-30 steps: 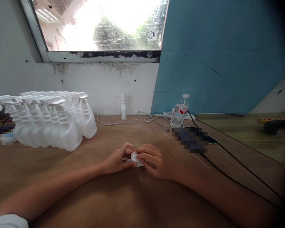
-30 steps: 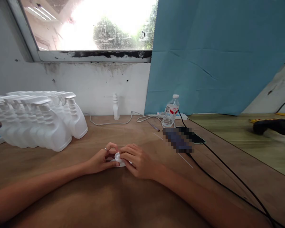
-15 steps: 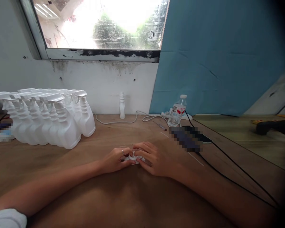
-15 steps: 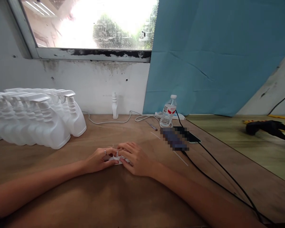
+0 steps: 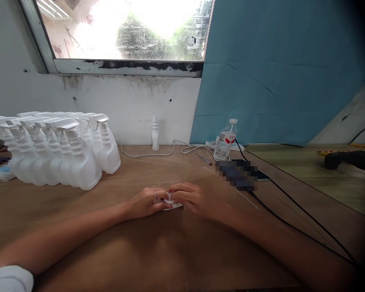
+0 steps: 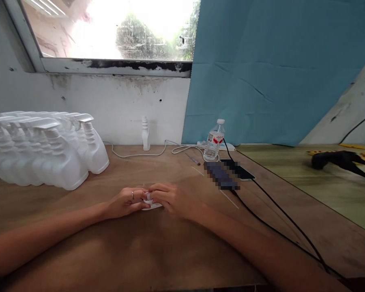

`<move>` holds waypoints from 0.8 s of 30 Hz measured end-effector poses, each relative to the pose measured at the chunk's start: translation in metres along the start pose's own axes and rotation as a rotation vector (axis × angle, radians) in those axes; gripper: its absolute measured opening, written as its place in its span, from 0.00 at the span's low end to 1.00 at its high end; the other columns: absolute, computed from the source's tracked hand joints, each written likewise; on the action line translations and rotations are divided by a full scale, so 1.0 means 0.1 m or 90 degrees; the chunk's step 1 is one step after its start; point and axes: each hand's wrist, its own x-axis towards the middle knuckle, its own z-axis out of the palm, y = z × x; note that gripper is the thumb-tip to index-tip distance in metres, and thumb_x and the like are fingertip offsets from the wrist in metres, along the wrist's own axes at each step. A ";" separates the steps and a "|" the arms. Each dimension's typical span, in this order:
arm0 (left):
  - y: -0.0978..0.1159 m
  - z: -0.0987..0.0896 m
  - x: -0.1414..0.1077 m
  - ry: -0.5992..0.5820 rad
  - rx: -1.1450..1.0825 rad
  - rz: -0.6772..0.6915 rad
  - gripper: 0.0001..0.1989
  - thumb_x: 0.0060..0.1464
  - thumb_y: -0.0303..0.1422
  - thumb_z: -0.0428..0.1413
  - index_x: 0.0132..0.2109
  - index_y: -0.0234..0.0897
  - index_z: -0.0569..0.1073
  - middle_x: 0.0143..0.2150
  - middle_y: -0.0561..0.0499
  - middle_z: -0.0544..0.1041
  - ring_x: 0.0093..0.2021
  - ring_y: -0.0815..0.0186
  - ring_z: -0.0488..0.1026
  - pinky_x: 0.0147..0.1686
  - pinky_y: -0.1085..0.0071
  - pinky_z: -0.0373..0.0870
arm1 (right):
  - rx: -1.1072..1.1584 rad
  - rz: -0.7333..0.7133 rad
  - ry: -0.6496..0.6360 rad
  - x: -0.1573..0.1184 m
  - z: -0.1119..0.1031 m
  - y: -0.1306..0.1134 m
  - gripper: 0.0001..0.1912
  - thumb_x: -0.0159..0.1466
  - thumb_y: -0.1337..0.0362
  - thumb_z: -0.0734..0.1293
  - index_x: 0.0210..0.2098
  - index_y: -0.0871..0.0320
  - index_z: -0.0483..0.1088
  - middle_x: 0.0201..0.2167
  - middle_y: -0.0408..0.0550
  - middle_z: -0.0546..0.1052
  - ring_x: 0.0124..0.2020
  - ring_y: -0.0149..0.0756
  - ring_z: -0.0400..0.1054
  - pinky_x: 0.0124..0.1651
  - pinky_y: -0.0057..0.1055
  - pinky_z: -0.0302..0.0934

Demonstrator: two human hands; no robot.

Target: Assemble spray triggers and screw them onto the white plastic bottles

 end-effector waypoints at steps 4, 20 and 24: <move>0.00 0.00 0.00 0.000 0.002 -0.003 0.10 0.60 0.38 0.53 0.41 0.35 0.72 0.42 0.47 0.77 0.42 0.67 0.73 0.44 0.73 0.67 | 0.007 0.011 -0.035 0.03 0.00 -0.01 0.13 0.69 0.71 0.55 0.41 0.59 0.70 0.41 0.52 0.73 0.41 0.33 0.66 0.42 0.30 0.63; 0.00 0.01 -0.02 0.031 0.029 0.004 0.11 0.60 0.39 0.53 0.36 0.35 0.70 0.37 0.48 0.75 0.36 0.69 0.72 0.39 0.75 0.68 | -0.087 0.088 -0.089 0.06 0.02 -0.28 0.22 0.62 0.75 0.57 0.56 0.66 0.61 0.56 0.61 0.64 0.56 0.45 0.59 0.57 0.46 0.58; -0.01 0.01 -0.03 0.030 0.022 -0.024 0.12 0.59 0.41 0.53 0.35 0.35 0.69 0.38 0.48 0.76 0.37 0.68 0.72 0.39 0.74 0.67 | 0.105 0.144 -0.121 0.07 -0.08 -0.26 0.20 0.65 0.71 0.57 0.56 0.58 0.64 0.62 0.54 0.58 0.64 0.39 0.52 0.62 0.39 0.54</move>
